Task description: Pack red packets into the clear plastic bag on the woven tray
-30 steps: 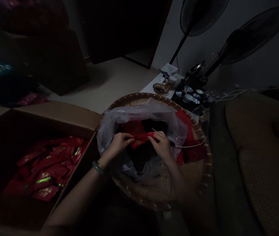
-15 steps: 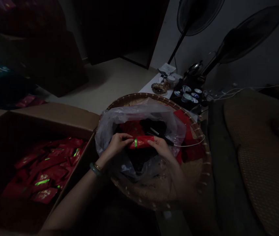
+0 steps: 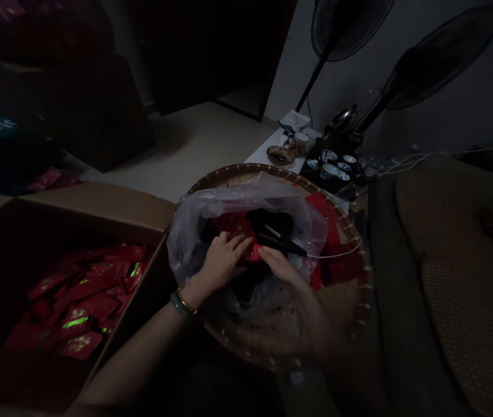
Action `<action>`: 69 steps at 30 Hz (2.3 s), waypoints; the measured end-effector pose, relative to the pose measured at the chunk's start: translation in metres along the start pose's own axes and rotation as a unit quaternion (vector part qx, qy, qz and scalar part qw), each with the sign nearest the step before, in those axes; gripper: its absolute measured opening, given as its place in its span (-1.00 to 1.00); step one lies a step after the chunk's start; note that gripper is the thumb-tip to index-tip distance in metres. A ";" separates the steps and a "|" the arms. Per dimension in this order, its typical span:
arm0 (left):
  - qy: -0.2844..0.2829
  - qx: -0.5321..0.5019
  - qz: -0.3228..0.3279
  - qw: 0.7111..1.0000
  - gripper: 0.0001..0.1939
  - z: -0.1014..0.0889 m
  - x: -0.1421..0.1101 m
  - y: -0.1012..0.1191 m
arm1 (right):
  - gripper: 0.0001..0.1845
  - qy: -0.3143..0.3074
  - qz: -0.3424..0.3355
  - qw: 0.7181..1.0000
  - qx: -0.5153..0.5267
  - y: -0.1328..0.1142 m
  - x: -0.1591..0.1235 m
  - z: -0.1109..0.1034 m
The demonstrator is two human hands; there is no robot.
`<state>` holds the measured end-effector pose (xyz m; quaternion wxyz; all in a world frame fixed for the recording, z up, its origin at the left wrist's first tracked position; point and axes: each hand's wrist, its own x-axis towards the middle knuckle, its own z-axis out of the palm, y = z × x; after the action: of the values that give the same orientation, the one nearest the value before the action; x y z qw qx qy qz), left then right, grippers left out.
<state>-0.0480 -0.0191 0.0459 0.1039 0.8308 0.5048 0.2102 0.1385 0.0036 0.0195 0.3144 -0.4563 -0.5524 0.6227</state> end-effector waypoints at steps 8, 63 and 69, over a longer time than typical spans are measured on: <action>-0.023 0.014 -0.044 0.999 -0.54 0.014 0.001 -0.001 | -0.62 -0.002 -0.008 0.999 0.049 0.001 -0.007 0.000; 0.086 -0.226 -0.086 0.966 -0.64 0.015 -0.006 -0.019 | -0.82 0.139 0.181 0.815 0.532 0.015 -0.012 0.006; 0.077 -0.231 -0.075 0.967 -0.66 0.016 -0.006 -0.019 | -0.77 0.141 0.150 0.828 0.522 0.019 -0.017 0.015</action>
<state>-0.0583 -0.0152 0.0232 0.2692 0.7257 0.5097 0.3757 0.1334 -0.0215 0.0049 0.4831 -0.3840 -0.0197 0.7866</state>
